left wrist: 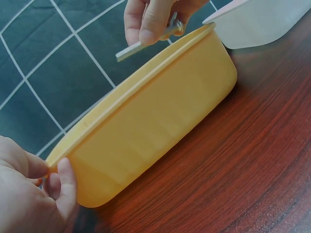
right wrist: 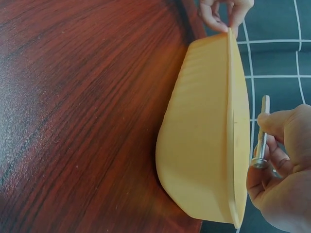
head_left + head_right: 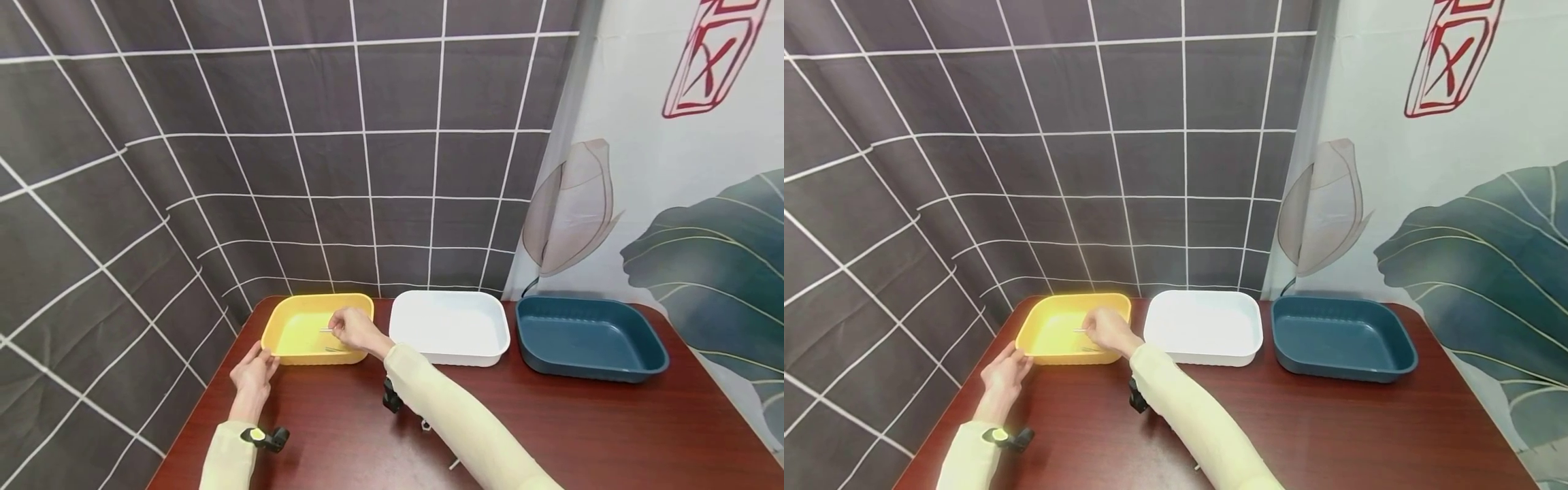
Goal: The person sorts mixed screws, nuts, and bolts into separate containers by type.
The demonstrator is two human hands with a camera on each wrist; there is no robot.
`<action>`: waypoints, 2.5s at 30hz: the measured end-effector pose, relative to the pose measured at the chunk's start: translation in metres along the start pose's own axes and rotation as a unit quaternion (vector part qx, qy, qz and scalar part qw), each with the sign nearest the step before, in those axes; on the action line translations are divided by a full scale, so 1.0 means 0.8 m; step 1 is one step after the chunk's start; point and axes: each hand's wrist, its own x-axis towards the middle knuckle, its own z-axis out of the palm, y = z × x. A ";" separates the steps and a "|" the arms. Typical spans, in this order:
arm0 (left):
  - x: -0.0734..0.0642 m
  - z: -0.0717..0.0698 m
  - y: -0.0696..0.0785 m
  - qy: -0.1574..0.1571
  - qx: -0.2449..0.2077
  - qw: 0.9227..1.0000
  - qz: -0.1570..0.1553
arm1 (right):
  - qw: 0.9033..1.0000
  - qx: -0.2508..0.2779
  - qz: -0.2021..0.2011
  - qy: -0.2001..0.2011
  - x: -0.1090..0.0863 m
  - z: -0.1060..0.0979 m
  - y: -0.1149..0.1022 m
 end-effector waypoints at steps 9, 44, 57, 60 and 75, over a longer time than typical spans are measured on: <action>0.003 -0.001 -0.002 0.001 0.005 1.000 0.001 | 0.998 0.068 0.010 0.003 -0.006 -0.015 0.009; 0.000 -0.004 0.004 -0.002 -0.002 0.999 -0.035 | 0.987 0.131 -0.044 -0.083 -0.252 -0.148 0.069; -0.001 0.001 0.007 -0.007 -0.017 0.999 -0.032 | 0.990 0.119 -0.068 -0.018 -0.301 -0.133 0.077; 0.000 0.001 0.007 -0.007 -0.022 0.999 -0.031 | 0.991 0.112 -0.077 -0.004 -0.311 -0.129 0.079; 0.000 0.002 0.006 -0.004 -0.027 0.999 -0.026 | 0.989 0.118 -0.088 -0.024 -0.338 -0.109 0.093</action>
